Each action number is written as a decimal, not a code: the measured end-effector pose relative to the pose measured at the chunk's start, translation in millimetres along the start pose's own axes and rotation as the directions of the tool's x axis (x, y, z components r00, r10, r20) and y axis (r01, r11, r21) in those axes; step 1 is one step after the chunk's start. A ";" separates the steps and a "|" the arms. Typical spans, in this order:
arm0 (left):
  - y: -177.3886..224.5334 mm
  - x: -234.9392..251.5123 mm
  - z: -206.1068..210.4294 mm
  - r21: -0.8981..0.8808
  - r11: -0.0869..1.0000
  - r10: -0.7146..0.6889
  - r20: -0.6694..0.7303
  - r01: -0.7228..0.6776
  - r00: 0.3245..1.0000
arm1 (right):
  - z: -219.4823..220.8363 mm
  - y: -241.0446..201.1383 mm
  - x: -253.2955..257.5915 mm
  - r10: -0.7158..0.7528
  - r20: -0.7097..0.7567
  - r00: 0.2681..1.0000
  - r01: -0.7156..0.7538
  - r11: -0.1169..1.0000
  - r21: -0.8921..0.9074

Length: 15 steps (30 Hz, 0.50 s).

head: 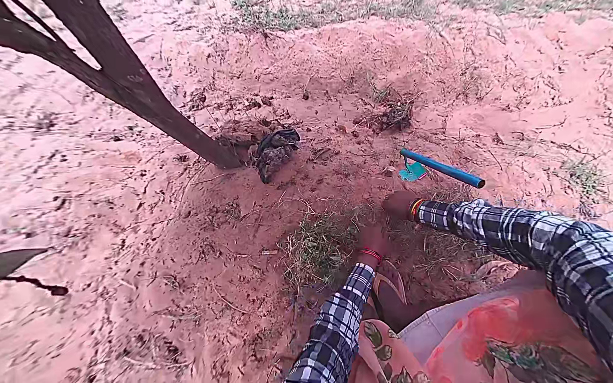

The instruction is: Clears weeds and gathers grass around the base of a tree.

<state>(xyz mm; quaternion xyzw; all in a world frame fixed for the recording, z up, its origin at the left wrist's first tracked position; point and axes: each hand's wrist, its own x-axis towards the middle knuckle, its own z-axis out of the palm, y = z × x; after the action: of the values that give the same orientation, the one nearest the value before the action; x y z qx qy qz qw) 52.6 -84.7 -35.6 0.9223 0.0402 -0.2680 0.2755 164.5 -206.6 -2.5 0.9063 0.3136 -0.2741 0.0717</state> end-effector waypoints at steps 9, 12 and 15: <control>-74.6 16.4 -4.5 0.059 0.981 -0.170 -0.220 0.187 0.961 | 28.1 -36.8 60.8 0.139 0.146 0.980 -0.157 0.980 0.123; -99.1 21.2 -28.6 0.022 0.981 -0.176 -0.317 0.192 0.932 | 24.3 -23.3 11.9 0.095 0.276 0.956 -0.088 0.995 -0.037; -109.9 22.7 -28.9 0.049 0.986 -0.137 -0.303 0.159 0.943 | 35.4 18.5 -39.4 0.081 0.427 0.901 -0.013 0.987 -0.160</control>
<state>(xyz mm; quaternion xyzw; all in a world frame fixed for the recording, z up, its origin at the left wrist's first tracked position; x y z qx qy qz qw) 61.3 21.8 -80.5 0.9560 0.1408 -0.1467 0.2117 134.1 -252.8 -11.6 0.8222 0.2880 -0.4413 0.2152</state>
